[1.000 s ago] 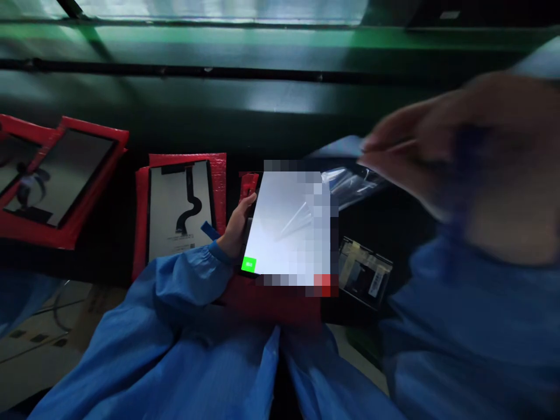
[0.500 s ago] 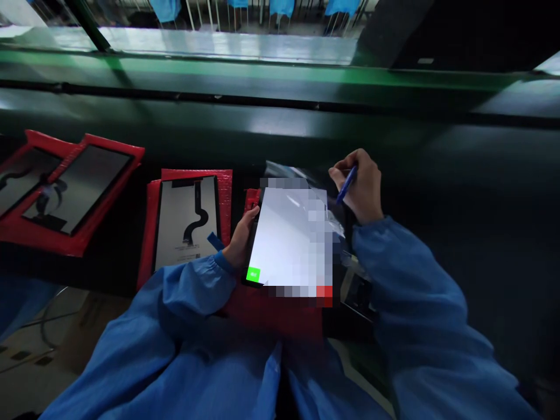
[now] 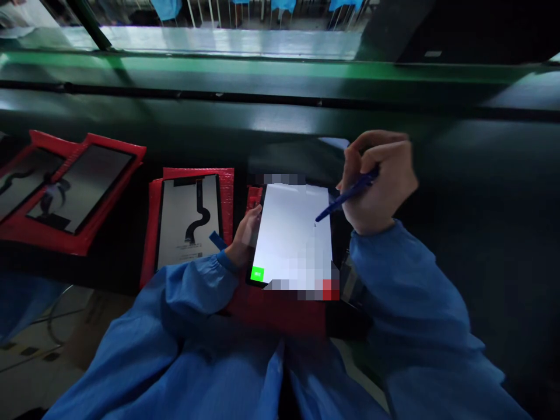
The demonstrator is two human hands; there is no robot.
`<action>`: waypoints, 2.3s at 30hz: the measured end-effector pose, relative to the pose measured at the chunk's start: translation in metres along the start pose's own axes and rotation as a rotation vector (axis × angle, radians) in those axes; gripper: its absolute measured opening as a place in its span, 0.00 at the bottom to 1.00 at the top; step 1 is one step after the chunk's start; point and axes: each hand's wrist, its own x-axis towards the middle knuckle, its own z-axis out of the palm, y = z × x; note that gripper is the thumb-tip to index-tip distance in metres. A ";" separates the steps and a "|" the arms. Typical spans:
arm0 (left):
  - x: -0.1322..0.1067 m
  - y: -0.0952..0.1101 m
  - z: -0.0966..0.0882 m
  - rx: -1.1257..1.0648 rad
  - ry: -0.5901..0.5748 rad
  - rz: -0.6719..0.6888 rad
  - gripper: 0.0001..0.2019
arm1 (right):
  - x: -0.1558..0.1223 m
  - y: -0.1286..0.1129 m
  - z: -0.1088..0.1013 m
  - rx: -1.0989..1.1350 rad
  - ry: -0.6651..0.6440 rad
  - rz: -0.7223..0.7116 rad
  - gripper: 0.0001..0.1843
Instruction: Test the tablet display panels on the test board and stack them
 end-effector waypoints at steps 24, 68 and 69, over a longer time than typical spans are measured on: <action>-0.005 0.006 0.005 -0.061 0.048 -0.115 0.21 | -0.061 0.032 0.004 0.036 -0.005 0.603 0.14; -0.005 -0.001 0.006 0.012 0.143 -0.049 0.15 | -0.087 -0.040 -0.104 -0.239 -0.336 0.141 0.24; -0.005 0.000 0.006 0.015 0.159 -0.050 0.14 | -0.092 -0.037 -0.115 -0.282 -0.237 0.203 0.23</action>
